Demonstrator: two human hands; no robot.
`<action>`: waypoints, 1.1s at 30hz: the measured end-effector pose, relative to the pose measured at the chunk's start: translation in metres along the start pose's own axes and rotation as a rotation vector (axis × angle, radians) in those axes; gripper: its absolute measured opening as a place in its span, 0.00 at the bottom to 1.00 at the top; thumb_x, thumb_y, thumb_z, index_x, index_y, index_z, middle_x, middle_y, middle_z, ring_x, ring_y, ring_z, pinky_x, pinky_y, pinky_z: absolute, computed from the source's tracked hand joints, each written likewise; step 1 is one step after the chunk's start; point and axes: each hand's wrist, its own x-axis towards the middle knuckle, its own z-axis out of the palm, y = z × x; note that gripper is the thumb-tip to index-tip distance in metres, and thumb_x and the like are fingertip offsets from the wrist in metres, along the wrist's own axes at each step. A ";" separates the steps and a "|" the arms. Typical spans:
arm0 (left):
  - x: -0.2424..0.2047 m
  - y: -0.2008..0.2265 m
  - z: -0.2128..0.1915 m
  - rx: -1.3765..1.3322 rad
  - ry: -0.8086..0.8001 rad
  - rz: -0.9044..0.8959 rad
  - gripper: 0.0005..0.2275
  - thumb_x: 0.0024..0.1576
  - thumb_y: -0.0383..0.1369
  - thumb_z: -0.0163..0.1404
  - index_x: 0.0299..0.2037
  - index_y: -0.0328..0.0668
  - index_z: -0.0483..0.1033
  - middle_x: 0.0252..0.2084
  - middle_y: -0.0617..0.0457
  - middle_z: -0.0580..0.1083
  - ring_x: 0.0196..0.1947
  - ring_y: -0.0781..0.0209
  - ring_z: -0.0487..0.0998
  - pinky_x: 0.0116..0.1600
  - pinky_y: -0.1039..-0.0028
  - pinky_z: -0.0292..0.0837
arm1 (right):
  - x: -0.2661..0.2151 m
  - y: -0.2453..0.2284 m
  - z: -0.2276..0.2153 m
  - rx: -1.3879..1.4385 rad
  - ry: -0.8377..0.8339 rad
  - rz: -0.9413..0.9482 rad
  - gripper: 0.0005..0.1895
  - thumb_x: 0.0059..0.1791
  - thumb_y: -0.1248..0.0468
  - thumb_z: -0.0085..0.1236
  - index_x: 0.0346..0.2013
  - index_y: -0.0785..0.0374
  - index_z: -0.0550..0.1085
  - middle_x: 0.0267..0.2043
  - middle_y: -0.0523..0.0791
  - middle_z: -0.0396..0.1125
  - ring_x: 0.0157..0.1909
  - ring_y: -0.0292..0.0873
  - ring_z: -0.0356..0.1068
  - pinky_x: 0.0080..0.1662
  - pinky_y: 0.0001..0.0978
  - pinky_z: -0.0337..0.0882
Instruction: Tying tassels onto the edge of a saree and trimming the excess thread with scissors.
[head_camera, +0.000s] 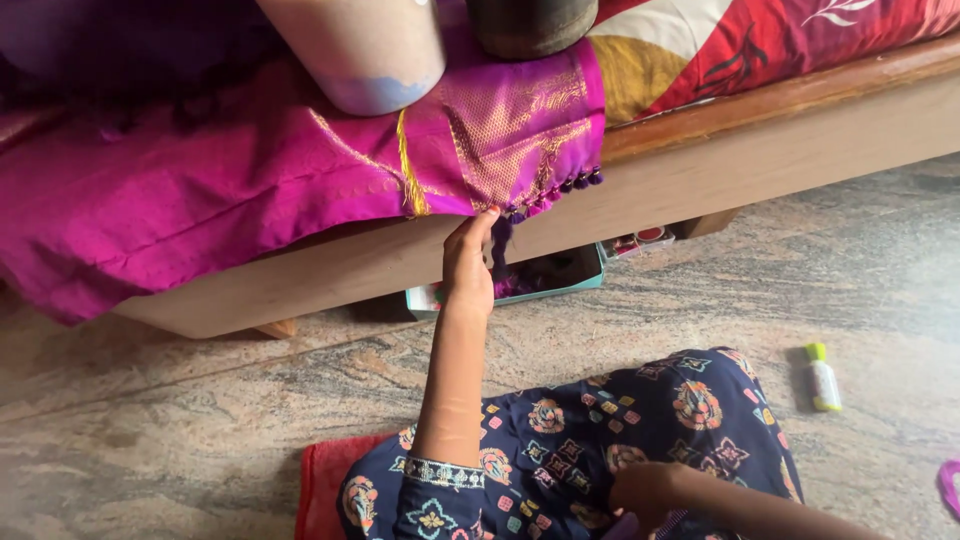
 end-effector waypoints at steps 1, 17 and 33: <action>0.006 -0.007 -0.006 -0.012 -0.011 -0.010 0.09 0.57 0.33 0.62 0.41 0.36 0.82 0.39 0.58 0.73 0.41 0.66 0.66 0.54 0.70 0.58 | 0.004 0.002 0.006 0.045 0.039 -0.048 0.26 0.45 0.51 0.69 0.53 0.59 0.77 0.52 0.52 0.73 0.57 0.56 0.70 0.57 0.48 0.69; -0.002 0.042 0.011 0.040 -0.114 -0.271 0.09 0.56 0.33 0.55 0.40 0.34 0.76 0.36 0.43 0.81 0.37 0.57 0.85 0.45 0.69 0.83 | -0.186 -0.051 -0.295 -0.593 1.554 0.113 0.17 0.46 0.69 0.55 0.48 0.53 0.80 0.48 0.38 0.76 0.52 0.40 0.68 0.50 0.38 0.57; 0.002 0.039 0.008 0.051 -0.129 -0.270 0.09 0.57 0.31 0.57 0.41 0.32 0.78 0.35 0.46 0.81 0.33 0.57 0.83 0.39 0.67 0.80 | -0.181 -0.035 -0.306 -0.548 1.624 0.095 0.19 0.44 0.72 0.58 0.48 0.53 0.80 0.51 0.40 0.75 0.54 0.41 0.67 0.53 0.40 0.57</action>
